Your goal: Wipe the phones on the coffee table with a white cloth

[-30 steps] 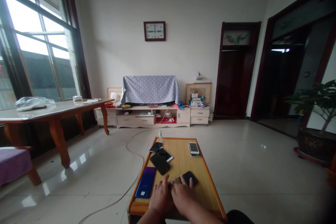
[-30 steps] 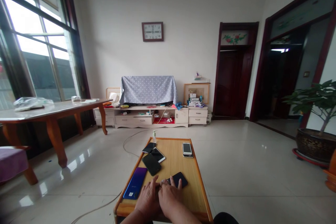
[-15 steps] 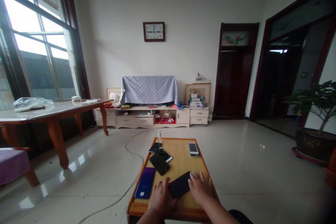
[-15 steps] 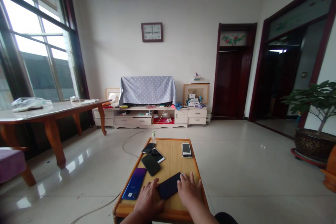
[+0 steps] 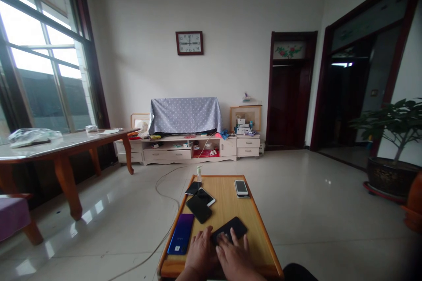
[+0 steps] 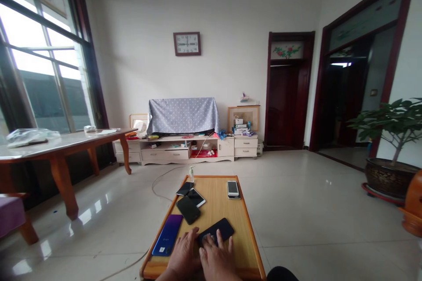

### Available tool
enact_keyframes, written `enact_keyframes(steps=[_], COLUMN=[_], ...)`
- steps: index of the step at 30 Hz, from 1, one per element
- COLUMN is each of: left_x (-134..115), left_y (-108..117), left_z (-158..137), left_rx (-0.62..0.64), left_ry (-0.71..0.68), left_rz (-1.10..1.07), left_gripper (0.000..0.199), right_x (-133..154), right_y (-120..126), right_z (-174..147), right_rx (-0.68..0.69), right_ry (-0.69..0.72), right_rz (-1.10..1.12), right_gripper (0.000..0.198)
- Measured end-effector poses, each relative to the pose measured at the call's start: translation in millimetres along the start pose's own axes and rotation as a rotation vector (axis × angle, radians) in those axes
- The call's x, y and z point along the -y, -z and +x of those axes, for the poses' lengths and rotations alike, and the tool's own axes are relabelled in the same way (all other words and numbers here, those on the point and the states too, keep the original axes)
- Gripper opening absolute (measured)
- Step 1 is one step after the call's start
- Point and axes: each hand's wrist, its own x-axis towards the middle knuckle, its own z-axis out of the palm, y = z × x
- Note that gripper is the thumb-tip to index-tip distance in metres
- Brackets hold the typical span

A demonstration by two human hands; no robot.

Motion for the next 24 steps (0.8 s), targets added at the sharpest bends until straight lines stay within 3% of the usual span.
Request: enact_keyframes(steps=[5,8,14,17,24], left_x=[-4,-4,-2,-2,-5], left_y=[1,2,3,4,5], left_z=[-2,-3,-3,-3,-5], left_rx=[-0.029,-0.032,-0.012,0.001,-0.02], left_ry=[-0.014,-0.012,-0.012,-0.016,-0.015], left_rz=[-0.017,-0.024,-0.023,-0.018,-0.025], left_gripper=[0.082,0.082,0.073,0.073,0.078], right_x=[-40,-43,1,4,-55], right_y=[18,19,1,1,21], right_z=[12,13,-6,-14,-9], right_rx=[-0.074,-0.086,0.012,0.027,-0.105], right_ry=[-0.24,-0.293,-0.067,-0.031,-0.278], right_rz=[-0.082,-0.104,0.005,0.024,-0.113], right_gripper=[0.059,0.059,0.057,0.055,0.056])
